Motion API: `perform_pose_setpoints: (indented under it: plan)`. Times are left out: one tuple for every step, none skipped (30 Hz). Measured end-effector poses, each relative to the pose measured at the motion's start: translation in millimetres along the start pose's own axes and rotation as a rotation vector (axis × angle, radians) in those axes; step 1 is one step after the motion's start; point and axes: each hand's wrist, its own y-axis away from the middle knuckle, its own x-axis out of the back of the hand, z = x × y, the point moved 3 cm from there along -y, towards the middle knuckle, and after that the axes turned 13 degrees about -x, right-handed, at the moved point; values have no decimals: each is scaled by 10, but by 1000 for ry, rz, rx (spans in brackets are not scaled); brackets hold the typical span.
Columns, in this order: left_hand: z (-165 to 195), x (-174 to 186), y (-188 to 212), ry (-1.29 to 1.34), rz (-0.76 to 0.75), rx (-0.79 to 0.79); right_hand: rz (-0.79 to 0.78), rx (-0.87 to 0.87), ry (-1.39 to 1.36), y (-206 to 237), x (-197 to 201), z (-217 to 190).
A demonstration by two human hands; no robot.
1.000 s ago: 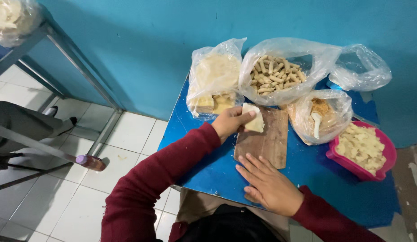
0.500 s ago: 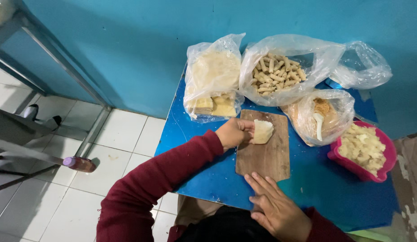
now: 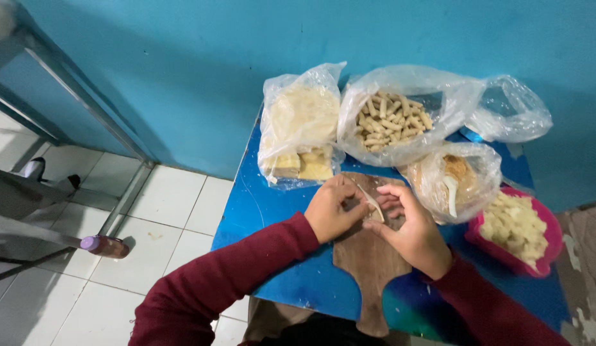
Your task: The person places a square dough wrapper on a wooden board, spoons brown filling from a plastic bag onto it, folds the wrapper over the filling, and sets the folded piece into a pink bowl. They repeat this cycle, occasionally stacking finished wrappers on the board and reaching into the bags for new wrappers and filling.
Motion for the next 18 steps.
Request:
perform_pose_setpoints:
  plan:
    - [-27, 8, -16, 24, -27, 66, -84, -49, -93, -88, -20, 38]
    - [-60, 7, -22, 51, -55, 134, -169, -101, -186, -151, -34, 83]
    - [-97, -1, -20, 79, -84, 203, -241, -107, -212, -184, -43, 121]
    - [-133, -10, -14, 116, -121, 248, -311, -114, -237, -210, -54, 166]
    - [-170, -20, -3, 155, -158, 293, -382, -122, -262, -235, -62, 216]
    - [-206, -34, 6, 195, -195, 339, -401, -122, -243, -261, -56, 273]
    - [-229, -39, 6, 207, -200, 349, -419, -126, -226, -273, -50, 333]
    - [-241, -50, 6, 222, -208, 362, -436, -133, -211, -277, -48, 397]
    - [-246, -64, 0, 238, -217, 374, -446, -154, -268, -287, -40, 464]
    - [-236, -68, -27, 221, -202, 336, -455, -175, -324, -306, -29, 532]
    - [-224, -70, -60, 203, -186, 295, -463, -193, -379, -326, -17, 602]
    - [-197, -57, -87, 185, -168, 253, -472, -239, -433, -330, -16, 666]
    - [-174, -48, -103, 177, -176, 236, -480, -284, -486, -337, -17, 731]
    - [-155, -35, -117, 168, -183, 218, -489, -327, -540, -355, -20, 791]
    - [-151, -27, -135, 157, -190, 200, -456, -343, -527, -384, -14, 847]
    - [-158, -14, -143, 155, -186, 198, -424, -360, -513, -407, -16, 890]
    - [-176, -6, -139, 152, -182, 196, -393, -375, -500, -428, -15, 929]
    - [-205, -6, -127, 148, -178, 193, -398, -347, -469, -446, -14, 946]
